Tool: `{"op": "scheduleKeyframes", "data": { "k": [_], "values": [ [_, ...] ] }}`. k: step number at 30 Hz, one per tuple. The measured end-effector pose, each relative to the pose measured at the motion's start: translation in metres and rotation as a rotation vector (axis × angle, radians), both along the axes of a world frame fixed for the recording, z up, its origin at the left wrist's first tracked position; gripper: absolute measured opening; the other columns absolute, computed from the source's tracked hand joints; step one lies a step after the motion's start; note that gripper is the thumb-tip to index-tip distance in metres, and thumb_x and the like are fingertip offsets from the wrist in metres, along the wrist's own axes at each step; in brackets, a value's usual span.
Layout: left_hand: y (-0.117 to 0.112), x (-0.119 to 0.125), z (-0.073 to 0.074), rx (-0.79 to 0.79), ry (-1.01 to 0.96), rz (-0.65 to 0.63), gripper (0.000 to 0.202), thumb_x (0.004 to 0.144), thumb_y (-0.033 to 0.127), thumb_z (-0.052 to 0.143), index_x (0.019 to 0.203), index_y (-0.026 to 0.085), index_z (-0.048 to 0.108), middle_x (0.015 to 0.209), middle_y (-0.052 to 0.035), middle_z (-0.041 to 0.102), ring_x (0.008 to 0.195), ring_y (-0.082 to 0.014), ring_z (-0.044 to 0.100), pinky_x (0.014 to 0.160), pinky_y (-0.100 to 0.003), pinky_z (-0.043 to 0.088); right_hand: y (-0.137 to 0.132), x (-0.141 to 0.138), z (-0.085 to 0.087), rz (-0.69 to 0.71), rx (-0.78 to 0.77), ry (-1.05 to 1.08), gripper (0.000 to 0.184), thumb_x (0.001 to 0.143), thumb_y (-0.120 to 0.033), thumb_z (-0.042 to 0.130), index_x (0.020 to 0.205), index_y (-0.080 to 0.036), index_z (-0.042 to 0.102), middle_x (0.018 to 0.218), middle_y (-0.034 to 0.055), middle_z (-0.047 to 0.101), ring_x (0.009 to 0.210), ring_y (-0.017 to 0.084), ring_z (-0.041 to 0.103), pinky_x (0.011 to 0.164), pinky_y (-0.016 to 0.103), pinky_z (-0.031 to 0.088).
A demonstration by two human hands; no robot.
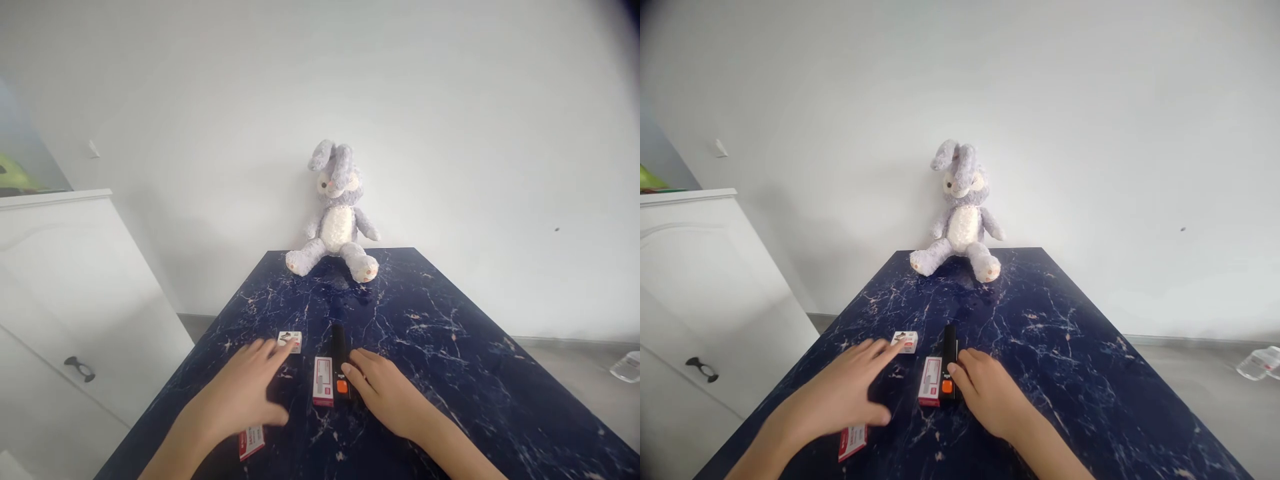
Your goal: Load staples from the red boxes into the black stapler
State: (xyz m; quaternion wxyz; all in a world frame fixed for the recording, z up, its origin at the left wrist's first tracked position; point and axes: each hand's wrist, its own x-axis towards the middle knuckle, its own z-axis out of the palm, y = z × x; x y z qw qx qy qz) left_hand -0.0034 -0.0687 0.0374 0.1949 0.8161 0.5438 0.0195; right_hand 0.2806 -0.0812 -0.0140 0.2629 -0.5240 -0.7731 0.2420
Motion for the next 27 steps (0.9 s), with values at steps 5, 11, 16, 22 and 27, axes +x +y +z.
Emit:
{"op": "scheduleKeyframes", "data": {
  "k": [5,11,16,22,27],
  "values": [
    [-0.027,-0.034,-0.015,0.002,0.109,0.124,0.097,0.061,0.032,0.077,0.149,0.04,0.036,0.142,-0.009,0.054,0.132,-0.0463,0.043,0.098,-0.058,0.043,0.0,0.002,0.0,0.007,-0.006,-0.02,0.041,0.103,-0.046,0.028,0.079,-0.022,0.052,0.082,0.0018,0.059,0.073,0.017,0.055,0.067,0.031,0.04],
    [-0.011,-0.007,-0.002,-0.005,-0.019,-0.047,0.074,0.077,0.034,0.065,0.147,0.038,0.04,0.144,-0.0052,0.051,0.131,-0.0347,0.048,0.104,-0.046,0.042,0.001,0.002,-0.001,0.007,0.017,-0.024,0.041,0.103,-0.045,0.029,0.08,-0.022,0.053,0.081,0.0024,0.059,0.074,0.017,0.056,0.068,0.03,0.04],
    [0.008,0.04,0.012,0.016,-0.212,-0.205,0.073,0.08,0.045,0.067,0.147,0.037,0.039,0.147,-0.0057,0.045,0.133,-0.0355,0.043,0.103,-0.044,0.043,0.0,0.001,0.0,0.03,0.04,-0.016,0.039,0.104,-0.042,0.029,0.08,-0.022,0.053,0.083,0.003,0.06,0.076,0.018,0.056,0.071,0.031,0.04],
    [0.019,0.054,-0.023,-0.033,-0.335,-0.21,0.089,0.072,0.045,0.076,0.15,0.035,0.034,0.143,-0.0087,0.048,0.129,-0.0346,0.046,0.106,-0.046,0.038,0.001,0.003,-0.002,0.042,0.04,-0.029,0.037,0.104,-0.04,0.029,0.083,-0.022,0.054,0.084,0.0033,0.06,0.078,0.019,0.056,0.071,0.031,0.039],
    [0.024,0.052,-0.033,-0.088,-0.408,-0.219,0.099,0.069,0.042,0.081,0.152,0.036,0.027,0.144,-0.0088,0.048,0.129,-0.0345,0.046,0.104,-0.045,0.039,0.0,0.003,-0.001,0.036,0.037,-0.048,0.037,0.103,-0.04,0.029,0.082,-0.022,0.053,0.083,0.0031,0.059,0.077,0.018,0.056,0.07,0.031,0.038]
  ]
}}
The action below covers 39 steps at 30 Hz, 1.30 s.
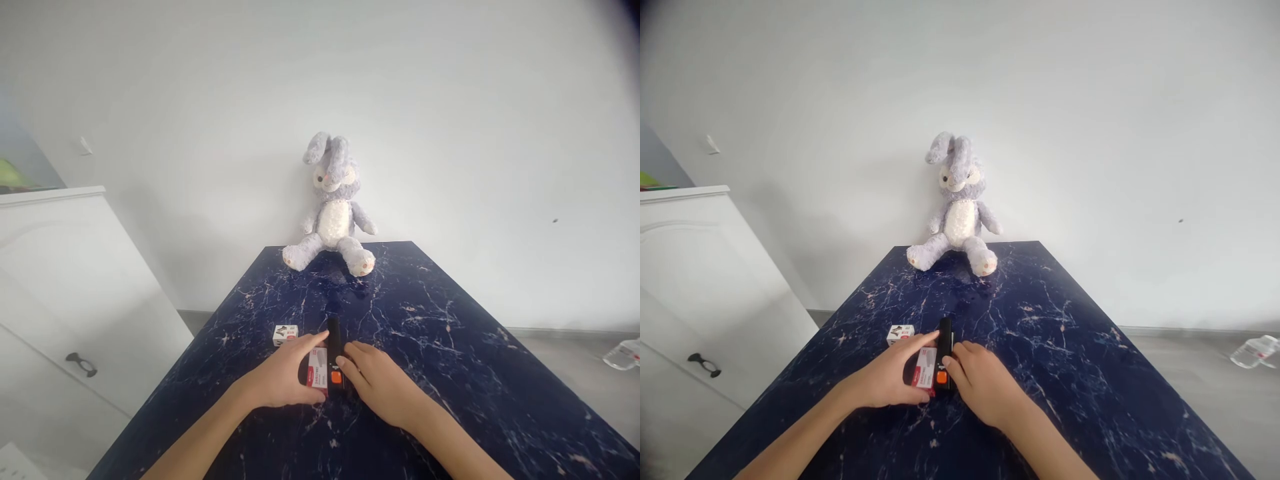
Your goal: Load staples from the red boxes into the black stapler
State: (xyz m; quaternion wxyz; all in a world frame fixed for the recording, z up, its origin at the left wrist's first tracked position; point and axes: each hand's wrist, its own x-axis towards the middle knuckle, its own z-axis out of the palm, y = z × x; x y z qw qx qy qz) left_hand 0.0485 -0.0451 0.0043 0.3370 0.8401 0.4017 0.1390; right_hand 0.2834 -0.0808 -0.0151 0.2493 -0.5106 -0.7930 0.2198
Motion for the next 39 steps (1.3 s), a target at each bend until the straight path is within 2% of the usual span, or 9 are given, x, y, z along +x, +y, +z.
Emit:
{"op": "scheduleKeyframes", "data": {
  "k": [6,11,15,18,20,23,26,33,39],
  "values": [
    [-0.002,0.005,-0.005,-0.092,-0.068,0.052,0.101,0.072,0.041,0.079,0.154,0.039,0.021,0.15,-0.0099,0.041,0.124,-0.0352,0.051,0.093,-0.043,0.048,0.0,0.0,0.001,0.0,0.005,-0.013,0.038,0.104,-0.04,0.028,0.082,-0.022,0.053,0.084,0.0027,0.059,0.078,0.019,0.055,0.069,0.03,0.038],
    [-0.002,0.003,-0.005,0.01,-0.055,0.009,0.106,0.069,0.047,0.081,0.155,0.037,0.019,0.152,-0.009,0.038,0.131,-0.0373,0.045,0.103,-0.048,0.043,0.0,0.0,0.001,0.002,0.002,-0.005,0.037,0.104,-0.04,0.029,0.083,-0.022,0.054,0.084,0.0025,0.06,0.079,0.018,0.055,0.07,0.03,0.038],
    [0.012,-0.014,0.002,0.319,-0.145,0.191,0.055,0.094,0.039,0.05,0.148,0.034,0.037,0.154,-0.004,0.036,0.141,-0.0311,0.033,0.115,-0.05,0.03,-0.001,0.0,0.001,-0.004,-0.013,0.013,0.04,0.104,-0.042,0.028,0.081,-0.022,0.054,0.082,0.0019,0.06,0.076,0.017,0.056,0.07,0.03,0.038],
    [0.029,-0.034,-0.001,0.425,-0.057,0.334,0.044,0.095,0.026,0.043,0.137,0.035,0.052,0.153,-0.0021,0.036,0.142,-0.0314,0.031,0.115,-0.055,0.029,-0.002,0.001,0.001,-0.008,-0.017,0.012,0.042,0.104,-0.044,0.027,0.081,-0.022,0.054,0.083,0.0019,0.06,0.075,0.017,0.056,0.069,0.03,0.038],
    [0.039,-0.043,-0.009,0.372,0.035,0.28,0.041,0.093,0.026,0.048,0.132,0.034,0.057,0.156,-0.0023,0.033,0.142,-0.0337,0.031,0.111,-0.053,0.037,-0.001,0.001,0.001,-0.013,-0.022,0.018,0.042,0.104,-0.044,0.027,0.081,-0.022,0.054,0.083,0.0019,0.06,0.076,0.017,0.056,0.069,0.03,0.038],
    [0.045,-0.043,-0.023,0.303,0.044,0.193,0.035,0.095,0.031,0.049,0.128,0.032,0.06,0.144,-0.0057,0.047,0.133,-0.0295,0.046,0.107,-0.045,0.042,0.0,0.0,0.001,-0.011,-0.033,0.026,0.041,0.104,-0.044,0.027,0.082,-0.022,0.055,0.085,0.0019,0.06,0.076,0.017,0.055,0.069,0.03,0.039],
    [0.042,-0.028,-0.029,0.291,-0.022,0.234,0.037,0.094,0.04,0.053,0.129,0.028,0.06,0.132,-0.0073,0.057,0.121,-0.0272,0.054,0.106,-0.043,0.043,0.0,-0.001,0.001,-0.008,-0.027,0.022,0.041,0.103,-0.043,0.028,0.082,-0.022,0.055,0.084,0.0022,0.06,0.076,0.018,0.055,0.069,0.03,0.039],
    [0.029,-0.009,-0.026,0.01,-0.243,0.234,0.041,0.101,0.045,0.036,0.128,0.03,0.063,0.143,-0.0035,0.05,0.129,-0.0258,0.049,0.106,-0.04,0.045,-0.001,-0.001,0.003,-0.01,-0.044,0.017,0.042,0.104,-0.045,0.026,0.082,-0.022,0.055,0.084,0.002,0.06,0.076,0.018,0.055,0.069,0.03,0.038],
    [0.031,-0.015,-0.023,-0.036,-0.266,0.117,0.034,0.093,0.032,0.053,0.126,0.029,0.064,0.139,-0.0053,0.055,0.117,-0.026,0.059,0.095,-0.036,0.053,-0.001,-0.001,0.003,-0.013,-0.047,0.019,0.041,0.104,-0.044,0.026,0.082,-0.023,0.054,0.084,0.0017,0.06,0.076,0.018,0.055,0.068,0.03,0.038]
  ]
}}
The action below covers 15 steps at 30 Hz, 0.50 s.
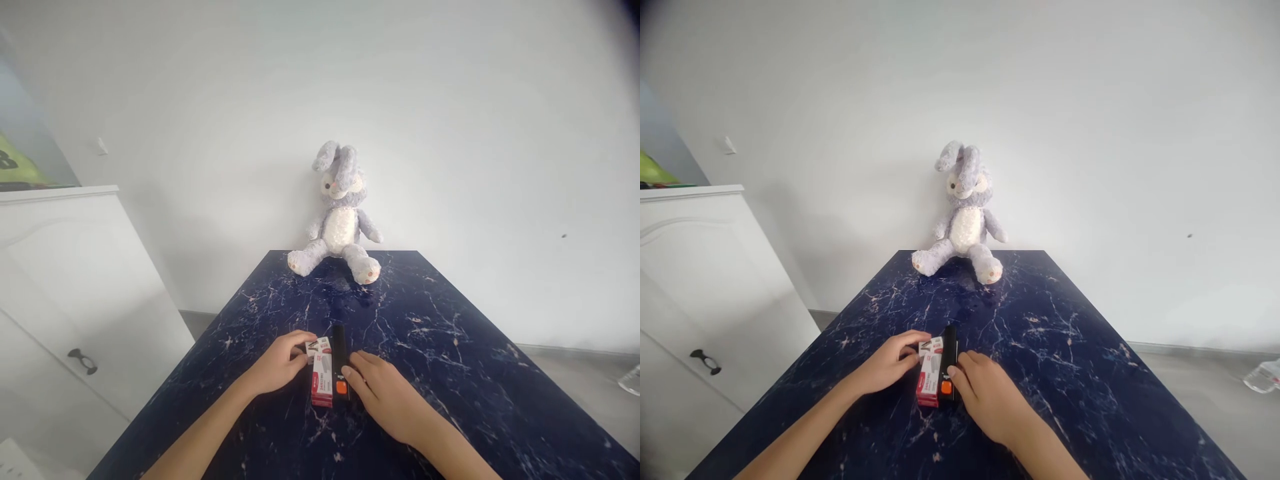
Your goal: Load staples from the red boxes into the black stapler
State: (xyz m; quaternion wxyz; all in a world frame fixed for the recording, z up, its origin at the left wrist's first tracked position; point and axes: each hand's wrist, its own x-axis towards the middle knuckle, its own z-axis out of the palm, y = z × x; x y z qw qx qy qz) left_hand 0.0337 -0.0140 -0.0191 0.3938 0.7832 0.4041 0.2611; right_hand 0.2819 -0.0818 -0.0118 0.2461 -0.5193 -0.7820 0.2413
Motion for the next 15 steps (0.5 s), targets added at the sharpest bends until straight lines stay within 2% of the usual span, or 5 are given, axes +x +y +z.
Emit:
{"op": "scheduleKeyframes", "data": {
  "k": [4,10,13,15],
  "values": [
    [0.0012,0.005,-0.004,0.107,-0.014,0.079,0.029,0.092,0.033,0.057,0.118,0.027,0.068,0.124,-0.0061,0.064,0.102,-0.0224,0.066,0.092,-0.036,0.054,0.0,0.0002,0.0011,0.005,0.011,-0.005,0.041,0.104,-0.044,0.027,0.083,-0.022,0.055,0.084,0.0026,0.06,0.077,0.018,0.055,0.069,0.03,0.039],
    [-0.0046,0.0094,-0.0009,0.084,-0.021,0.003,0.032,0.1,0.037,0.043,0.116,0.028,0.07,0.138,-0.0042,0.055,0.12,-0.0228,0.057,0.098,-0.036,0.051,0.0,0.0001,-0.003,0.001,0.012,-0.006,0.041,0.104,-0.043,0.027,0.082,-0.022,0.054,0.084,0.0025,0.061,0.076,0.017,0.056,0.069,0.03,0.04],
    [-0.0055,0.0083,0.0013,0.139,0.032,0.059,0.039,0.102,0.042,0.036,0.132,0.033,0.059,0.145,-0.0013,0.05,0.135,-0.0234,0.044,0.115,-0.044,0.035,0.0006,0.0002,-0.0051,0.011,0.03,-0.003,0.04,0.104,-0.042,0.028,0.083,-0.022,0.056,0.084,0.003,0.061,0.076,0.018,0.057,0.071,0.031,0.041],
    [-0.0049,0.0058,0.0018,0.088,0.096,0.075,0.045,0.102,0.049,0.031,0.144,0.038,0.045,0.155,0.001,0.038,0.145,-0.0253,0.028,0.119,-0.051,0.023,0.0006,0.0001,-0.005,0.011,0.028,0.003,0.04,0.103,-0.042,0.028,0.084,-0.022,0.056,0.084,0.003,0.061,0.076,0.018,0.057,0.071,0.031,0.041]
  ]
}}
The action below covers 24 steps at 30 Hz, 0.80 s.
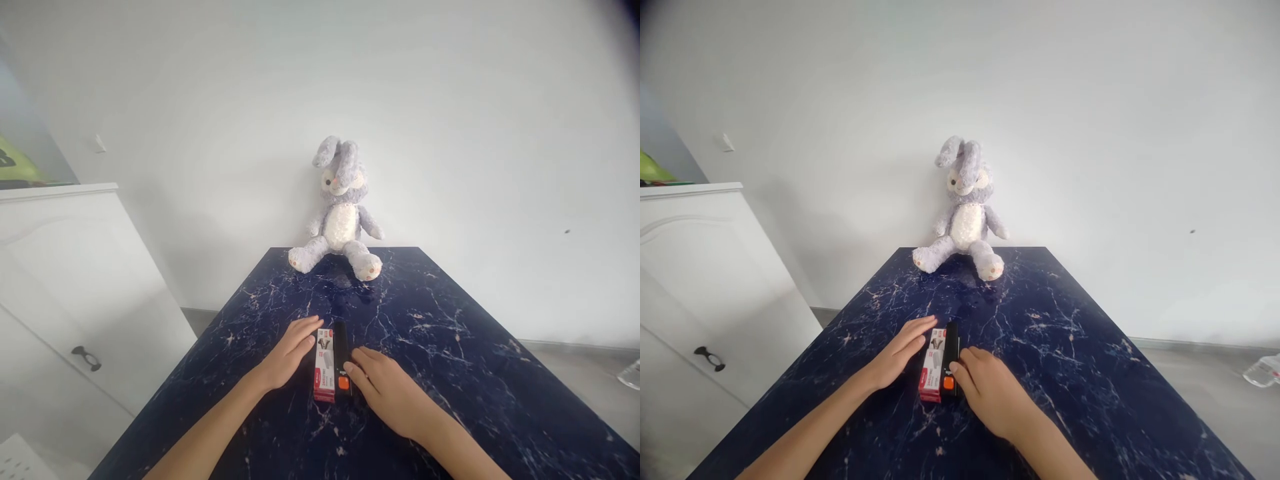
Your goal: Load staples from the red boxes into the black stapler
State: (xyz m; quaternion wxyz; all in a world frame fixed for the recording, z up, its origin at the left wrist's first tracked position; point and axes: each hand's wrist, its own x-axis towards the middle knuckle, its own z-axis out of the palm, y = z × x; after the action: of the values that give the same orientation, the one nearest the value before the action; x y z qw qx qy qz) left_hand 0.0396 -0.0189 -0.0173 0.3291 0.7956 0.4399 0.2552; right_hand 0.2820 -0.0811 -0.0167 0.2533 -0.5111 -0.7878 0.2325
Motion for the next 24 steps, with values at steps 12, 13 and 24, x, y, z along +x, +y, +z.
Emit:
{"op": "scheduleKeyframes", "data": {
  "k": [12,13,24],
  "values": [
    [-0.003,-0.011,0.0,-0.055,0.234,-0.256,0.137,0.05,0.063,0.086,0.156,0.035,0.004,0.163,-0.0104,0.012,0.148,-0.042,0.003,0.113,-0.064,0.025,-0.002,-0.001,0.006,-0.058,-0.04,0.006,0.036,0.102,-0.043,0.032,0.08,-0.022,0.052,0.083,0.0021,0.061,0.072,0.017,0.056,0.065,0.029,0.039],
    [-0.003,-0.01,-0.002,-0.05,0.233,-0.244,0.137,0.051,0.064,0.085,0.156,0.035,0.002,0.163,-0.0109,0.011,0.148,-0.0418,0.004,0.113,-0.063,0.024,-0.003,-0.002,0.007,-0.071,-0.052,0.008,0.035,0.101,-0.044,0.034,0.08,-0.022,0.052,0.083,0.0021,0.061,0.072,0.017,0.056,0.064,0.029,0.038],
    [0.007,0.013,-0.015,0.049,0.232,-0.217,0.137,0.057,0.066,0.08,0.156,0.028,-0.006,0.164,-0.0087,0.006,0.149,-0.0403,0.003,0.115,-0.059,0.024,0.003,-0.01,-0.006,-0.364,0.004,-0.025,0.018,0.084,-0.037,0.059,0.078,-0.02,0.054,0.079,0.0032,0.061,0.066,0.016,0.054,0.06,0.026,0.033]
  ]
}}
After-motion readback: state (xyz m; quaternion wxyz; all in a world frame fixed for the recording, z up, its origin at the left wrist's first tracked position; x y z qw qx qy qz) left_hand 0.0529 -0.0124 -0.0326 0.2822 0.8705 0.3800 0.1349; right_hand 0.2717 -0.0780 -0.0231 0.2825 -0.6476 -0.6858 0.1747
